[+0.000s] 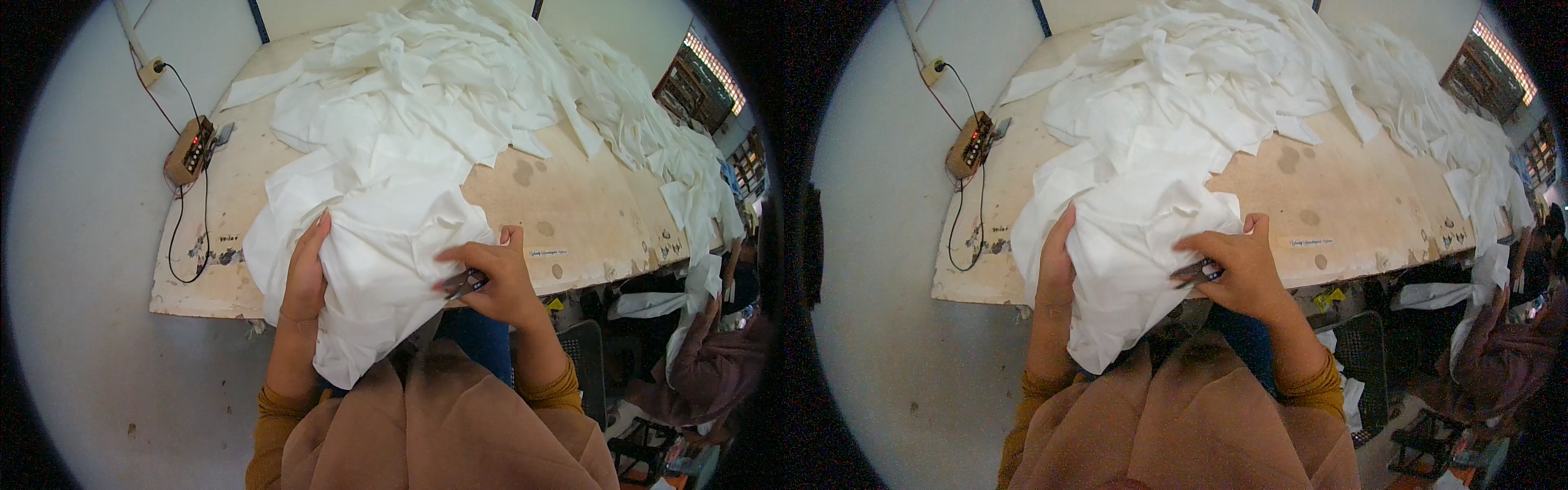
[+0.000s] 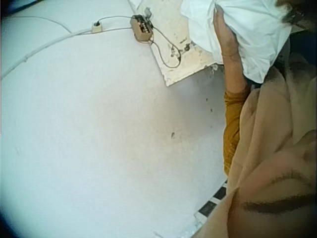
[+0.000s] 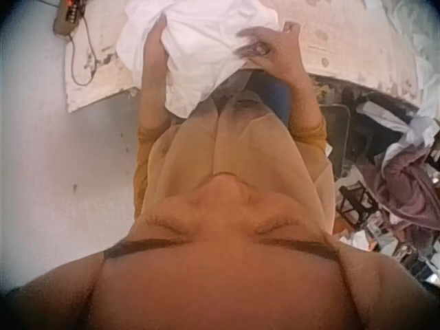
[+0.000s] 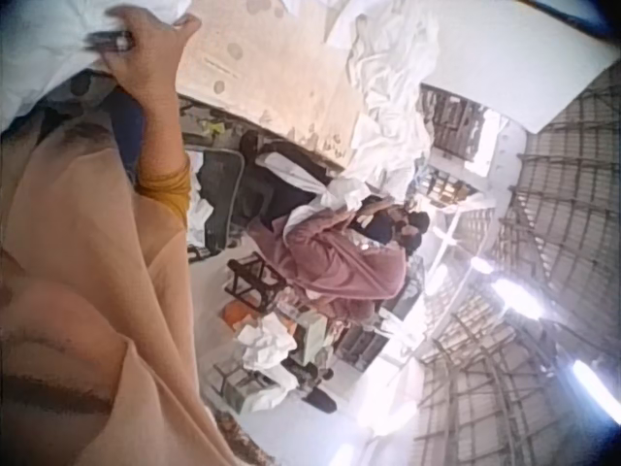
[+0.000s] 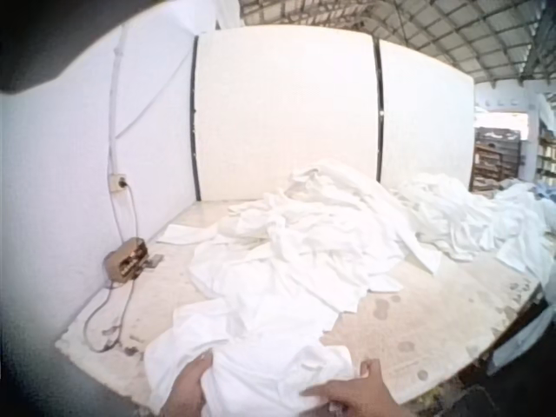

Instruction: The person uses shears to cut white fabric pieces on a worktable, trimming edges and separating sections. The person repeatedly lifts and repositions the fabric to access different areas for cutting.

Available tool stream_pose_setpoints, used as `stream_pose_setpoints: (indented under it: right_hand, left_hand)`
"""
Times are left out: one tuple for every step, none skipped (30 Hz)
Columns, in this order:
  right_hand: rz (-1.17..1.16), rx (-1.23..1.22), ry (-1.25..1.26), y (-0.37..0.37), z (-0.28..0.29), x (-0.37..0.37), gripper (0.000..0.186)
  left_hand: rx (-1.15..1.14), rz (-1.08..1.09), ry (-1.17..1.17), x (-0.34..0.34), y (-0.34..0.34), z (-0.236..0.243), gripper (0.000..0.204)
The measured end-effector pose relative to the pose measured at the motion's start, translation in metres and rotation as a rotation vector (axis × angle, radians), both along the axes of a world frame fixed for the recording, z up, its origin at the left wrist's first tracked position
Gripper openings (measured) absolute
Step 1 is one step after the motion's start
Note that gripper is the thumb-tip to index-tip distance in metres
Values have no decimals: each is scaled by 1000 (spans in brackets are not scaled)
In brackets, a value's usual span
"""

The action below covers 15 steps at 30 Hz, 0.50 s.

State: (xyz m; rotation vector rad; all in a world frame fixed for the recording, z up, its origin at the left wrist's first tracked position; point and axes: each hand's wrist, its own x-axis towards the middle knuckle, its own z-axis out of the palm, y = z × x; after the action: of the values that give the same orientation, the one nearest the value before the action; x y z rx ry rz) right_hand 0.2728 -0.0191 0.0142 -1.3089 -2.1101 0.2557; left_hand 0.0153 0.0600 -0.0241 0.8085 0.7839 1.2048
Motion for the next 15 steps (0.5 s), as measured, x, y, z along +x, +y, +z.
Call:
stream_pose_setpoints:
  right_hand:
    - [59, -15, 82, 2, -10, 4, 22]
    - [59, -40, 279, 1, -20, 11, 20]
    - [61, -64, 475, 0, -24, 18, 18]
    - [63, -89, 671, -2, -27, 20, 16]
    - [100, -82, 1008, -5, -28, 22, 11]
    - [89, -38, 944, -6, -24, 19, 10]
    - [79, 6, 880, -6, -19, 16, 10]
    - [68, 50, 815, -6, -13, 12, 10]
    - [116, 27, 500, -6, -2, 10, 12]
    - [144, 13, 405, -4, -1, -6, 15]
    - [181, -5, 310, -3, 5, -24, 17]
    - [182, 21, 172, 1, 7, -40, 24]
    - [137, 152, 88, 5, 5, -58, 22]
    - [121, 189, 24, 12, -3, -66, 19]
    - [107, 228, -38, 21, -13, -74, 16]
  left_hand:
    - [-25, -6, -14, 1, 1, -1, 47]
    - [-51, -12, -29, 2, 2, -2, 46]
    - [-51, -19, -33, 1, 4, -4, 46]
    - [-51, -26, -38, 1, 5, -7, 46]
    - [-51, -33, -43, 0, 7, -10, 46]
    - [-41, -23, -40, 0, 8, -13, 47]
    - [-32, -13, -37, 0, 9, -16, 48]
    - [-23, -3, -35, 0, 10, -20, 49]
    - [-13, 0, -29, 1, 11, -23, 49]
    - [-3, -3, -25, 2, 13, -27, 49]
    - [6, -6, -21, 3, 14, -30, 48]
    - [17, -52, -51, 3, 13, -28, 48]
    - [31, -102, -80, 3, 11, -25, 47]
    - [44, -152, -107, 4, 10, -24, 46]
    - [30, -132, -99, 3, 9, -24, 46]
